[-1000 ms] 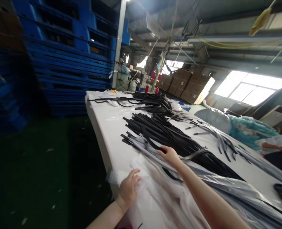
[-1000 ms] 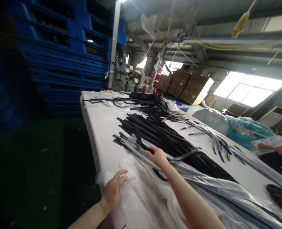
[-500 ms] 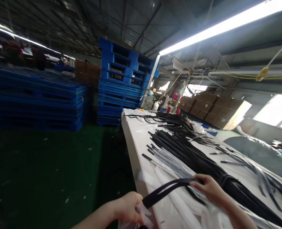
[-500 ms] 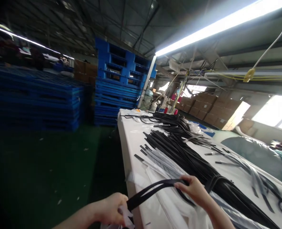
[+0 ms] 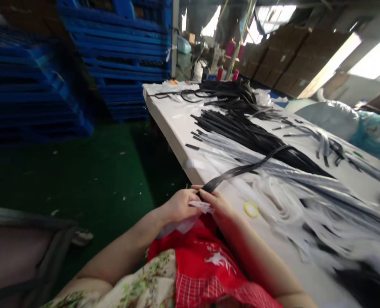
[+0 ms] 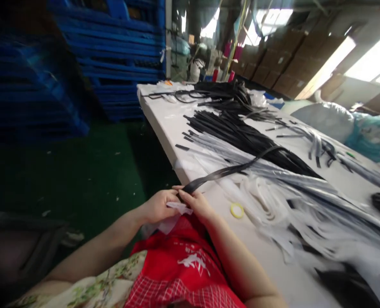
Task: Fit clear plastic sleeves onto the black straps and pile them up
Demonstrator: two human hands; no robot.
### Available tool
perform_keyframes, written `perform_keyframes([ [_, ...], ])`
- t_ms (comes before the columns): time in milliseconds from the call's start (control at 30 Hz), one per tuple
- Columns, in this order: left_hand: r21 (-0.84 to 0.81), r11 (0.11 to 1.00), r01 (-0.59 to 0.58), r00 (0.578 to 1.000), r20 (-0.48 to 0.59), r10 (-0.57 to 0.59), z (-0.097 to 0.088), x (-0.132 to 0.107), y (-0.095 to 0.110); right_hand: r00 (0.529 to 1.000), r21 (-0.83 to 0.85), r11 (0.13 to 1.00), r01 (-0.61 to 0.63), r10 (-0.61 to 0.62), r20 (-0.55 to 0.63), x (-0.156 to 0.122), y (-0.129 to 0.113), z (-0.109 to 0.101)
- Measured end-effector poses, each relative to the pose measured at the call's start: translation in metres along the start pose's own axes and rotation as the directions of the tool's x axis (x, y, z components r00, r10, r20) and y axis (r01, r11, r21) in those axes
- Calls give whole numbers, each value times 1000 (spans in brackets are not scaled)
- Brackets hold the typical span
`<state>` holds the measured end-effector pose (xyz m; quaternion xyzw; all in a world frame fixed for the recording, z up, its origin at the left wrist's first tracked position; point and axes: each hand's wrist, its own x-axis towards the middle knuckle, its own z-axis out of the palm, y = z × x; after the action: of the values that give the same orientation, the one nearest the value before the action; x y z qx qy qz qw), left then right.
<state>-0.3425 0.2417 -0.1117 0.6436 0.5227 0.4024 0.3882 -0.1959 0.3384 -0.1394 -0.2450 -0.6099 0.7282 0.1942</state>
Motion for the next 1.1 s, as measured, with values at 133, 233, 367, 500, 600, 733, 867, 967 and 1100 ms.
perform_keyframes([
  [133,-116,976,185,983,21,-184,6,-1,-7,958,-102,992,75,-100,-268,-12,-13,-25],
  [233,-229,934,276,961,34,-276,9,0,-9,915,-178,971,161,-215,-342,-25,-25,-39],
  [367,-330,889,317,936,-44,-350,8,4,-13,757,-336,906,257,-405,-513,-43,-40,-52],
  [500,-374,872,317,911,-136,-389,3,5,-20,642,-407,859,310,-505,-577,-53,-53,-64],
  [600,-447,834,323,902,-122,-415,-1,1,-22,642,-343,871,351,-490,-590,-57,-56,-67],
  [733,-435,809,395,885,-57,-463,-3,-5,-21,671,-285,887,362,-461,-581,-55,-52,-66],
  [867,-364,835,412,889,-38,-456,-5,-8,-23,672,-261,896,360,-443,-593,-52,-49,-65],
  [967,-364,841,400,896,-39,-442,-7,-8,-25,691,-204,900,386,-428,-582,-52,-51,-64],
  [1100,-353,832,428,892,19,-451,-7,-7,-33,741,-155,903,401,-419,-525,-54,-53,-64],
])
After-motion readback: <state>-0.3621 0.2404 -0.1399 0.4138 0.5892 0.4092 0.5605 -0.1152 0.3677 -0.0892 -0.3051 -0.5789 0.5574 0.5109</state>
